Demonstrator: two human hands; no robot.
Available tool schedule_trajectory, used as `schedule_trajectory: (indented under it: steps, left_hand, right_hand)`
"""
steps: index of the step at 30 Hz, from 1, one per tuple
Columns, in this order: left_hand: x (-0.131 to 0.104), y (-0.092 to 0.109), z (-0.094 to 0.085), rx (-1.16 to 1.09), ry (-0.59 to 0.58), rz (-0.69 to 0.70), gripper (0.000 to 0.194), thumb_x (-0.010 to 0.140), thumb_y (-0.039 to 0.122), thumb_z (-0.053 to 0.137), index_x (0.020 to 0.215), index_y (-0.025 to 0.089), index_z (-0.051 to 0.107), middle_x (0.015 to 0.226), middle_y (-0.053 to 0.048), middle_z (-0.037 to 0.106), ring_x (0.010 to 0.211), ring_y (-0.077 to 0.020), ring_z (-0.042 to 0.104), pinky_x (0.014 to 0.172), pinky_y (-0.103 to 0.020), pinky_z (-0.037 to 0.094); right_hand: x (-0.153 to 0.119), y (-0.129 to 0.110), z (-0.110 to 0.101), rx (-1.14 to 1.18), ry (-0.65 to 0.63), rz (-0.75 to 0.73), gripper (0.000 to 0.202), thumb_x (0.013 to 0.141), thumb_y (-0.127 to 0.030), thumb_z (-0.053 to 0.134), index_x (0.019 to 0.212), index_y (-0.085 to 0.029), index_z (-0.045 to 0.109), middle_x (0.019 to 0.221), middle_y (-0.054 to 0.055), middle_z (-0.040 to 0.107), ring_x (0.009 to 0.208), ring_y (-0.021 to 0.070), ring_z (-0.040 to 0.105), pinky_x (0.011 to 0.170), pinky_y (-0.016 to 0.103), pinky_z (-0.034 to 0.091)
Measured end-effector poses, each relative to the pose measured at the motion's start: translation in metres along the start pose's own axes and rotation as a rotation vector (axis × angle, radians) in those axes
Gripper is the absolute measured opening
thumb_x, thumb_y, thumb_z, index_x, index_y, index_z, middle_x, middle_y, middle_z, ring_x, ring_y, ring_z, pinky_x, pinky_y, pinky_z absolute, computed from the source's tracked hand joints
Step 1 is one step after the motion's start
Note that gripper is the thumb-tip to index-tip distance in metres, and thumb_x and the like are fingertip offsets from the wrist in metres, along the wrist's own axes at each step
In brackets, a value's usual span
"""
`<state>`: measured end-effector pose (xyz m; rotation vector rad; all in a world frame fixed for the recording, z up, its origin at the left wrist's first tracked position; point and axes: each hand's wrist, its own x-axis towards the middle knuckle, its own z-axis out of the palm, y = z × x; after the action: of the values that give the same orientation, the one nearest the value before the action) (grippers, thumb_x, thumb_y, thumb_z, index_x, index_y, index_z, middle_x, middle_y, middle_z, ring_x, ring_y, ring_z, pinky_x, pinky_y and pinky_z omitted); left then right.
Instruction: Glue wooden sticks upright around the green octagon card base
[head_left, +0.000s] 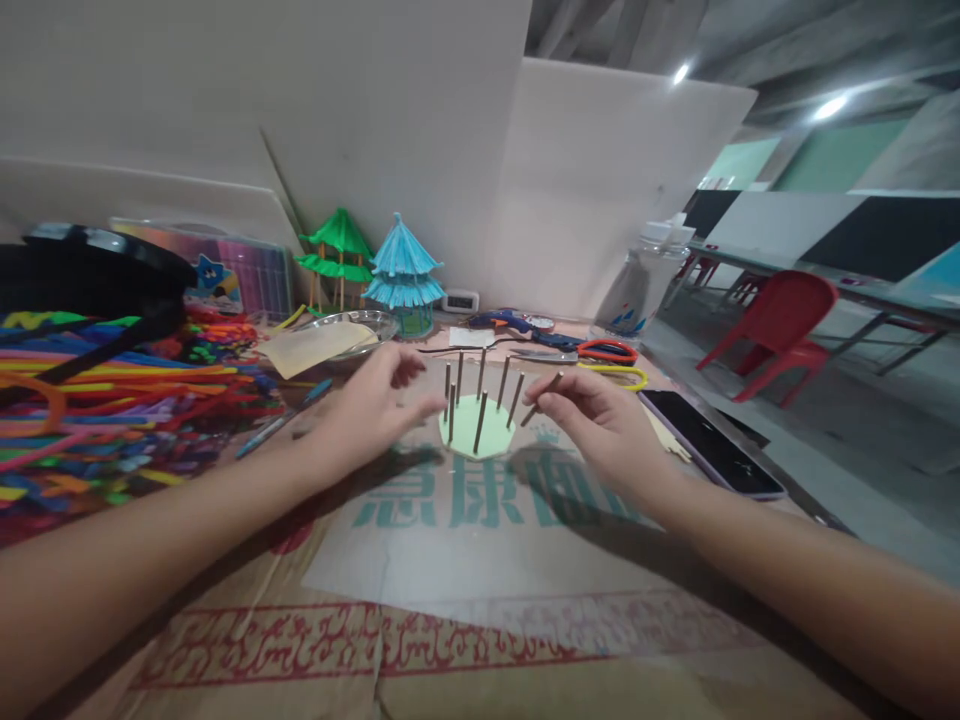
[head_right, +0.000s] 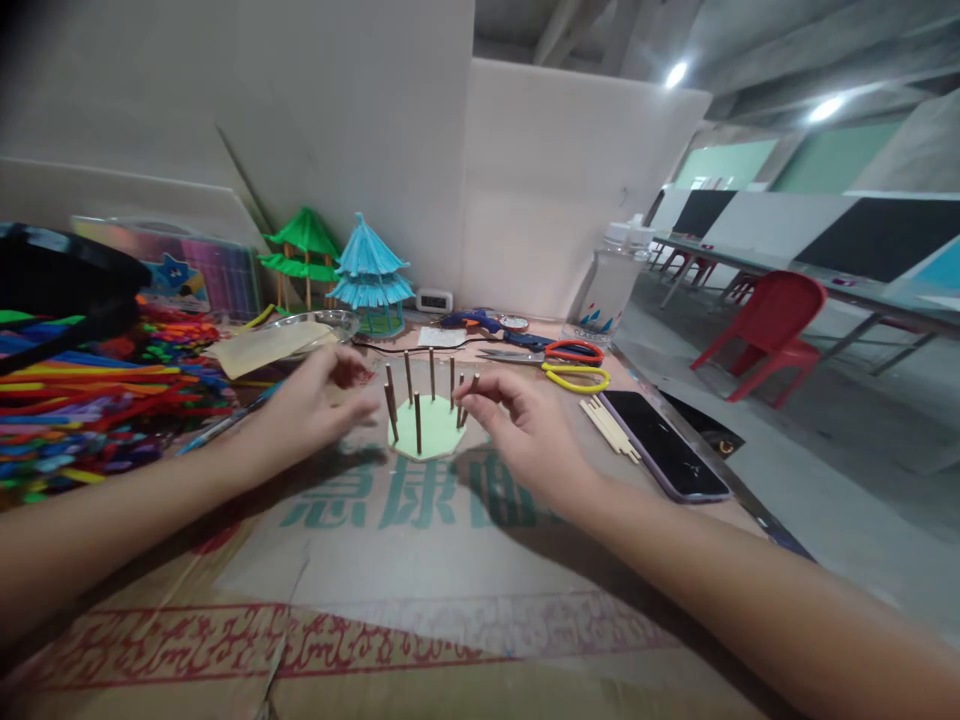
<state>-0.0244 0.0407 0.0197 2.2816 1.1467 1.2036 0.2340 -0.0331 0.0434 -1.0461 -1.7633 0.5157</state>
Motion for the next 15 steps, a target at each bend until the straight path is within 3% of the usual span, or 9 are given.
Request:
schedule_trajectory:
  steps: [3, 7, 10, 15]
  left_hand:
    - [-0.009, -0.013, 0.012, 0.060, -0.133, 0.012, 0.039, 0.080, 0.048, 0.072, 0.099, 0.019, 0.054, 0.100, -0.006, 0.061, 0.094, -0.0255, 0.060, 0.082, -0.040, 0.047]
    - [-0.011, -0.011, 0.013, 0.063, -0.158, 0.054, 0.035, 0.083, 0.050, 0.070, 0.092, 0.019, 0.056, 0.095, -0.005, 0.062, 0.089, -0.0240, 0.059, 0.077, -0.037, 0.045]
    - [-0.012, -0.008, 0.011, 0.104, -0.166, 0.102, 0.034, 0.086, 0.052, 0.068, 0.090, 0.019, 0.060, 0.090, -0.004, 0.064, 0.085, -0.0232, 0.059, 0.075, -0.035, 0.044]
    - [-0.012, -0.009, 0.015, 0.199, -0.276, 0.179, 0.033, 0.093, 0.049, 0.061, 0.085, 0.019, 0.068, 0.080, -0.004, 0.068, 0.075, -0.0210, 0.060, 0.069, -0.033, 0.042]
  right_hand:
    - [0.001, 0.003, -0.003, -0.053, 0.072, -0.051, 0.011, 0.091, -0.026, 0.064, 0.083, -0.021, 0.069, 0.088, 0.003, 0.071, 0.083, 0.0176, 0.064, 0.077, 0.033, 0.050]
    - [0.005, -0.003, -0.009, -0.004, 0.131, -0.027, 0.014, 0.095, -0.029, 0.060, 0.088, -0.021, 0.070, 0.078, 0.001, 0.068, 0.071, 0.0144, 0.061, 0.067, 0.029, 0.049]
    - [0.004, -0.007, -0.008, -0.057, 0.069, -0.043, 0.015, 0.096, -0.028, 0.059, 0.089, -0.021, 0.070, 0.078, 0.000, 0.069, 0.071, 0.0140, 0.063, 0.068, 0.028, 0.049]
    - [0.003, -0.002, 0.006, -0.184, -0.053, -0.037, 0.014, 0.095, -0.023, 0.057, 0.084, -0.021, 0.065, 0.076, 0.001, 0.070, 0.070, 0.0149, 0.063, 0.067, 0.029, 0.047]
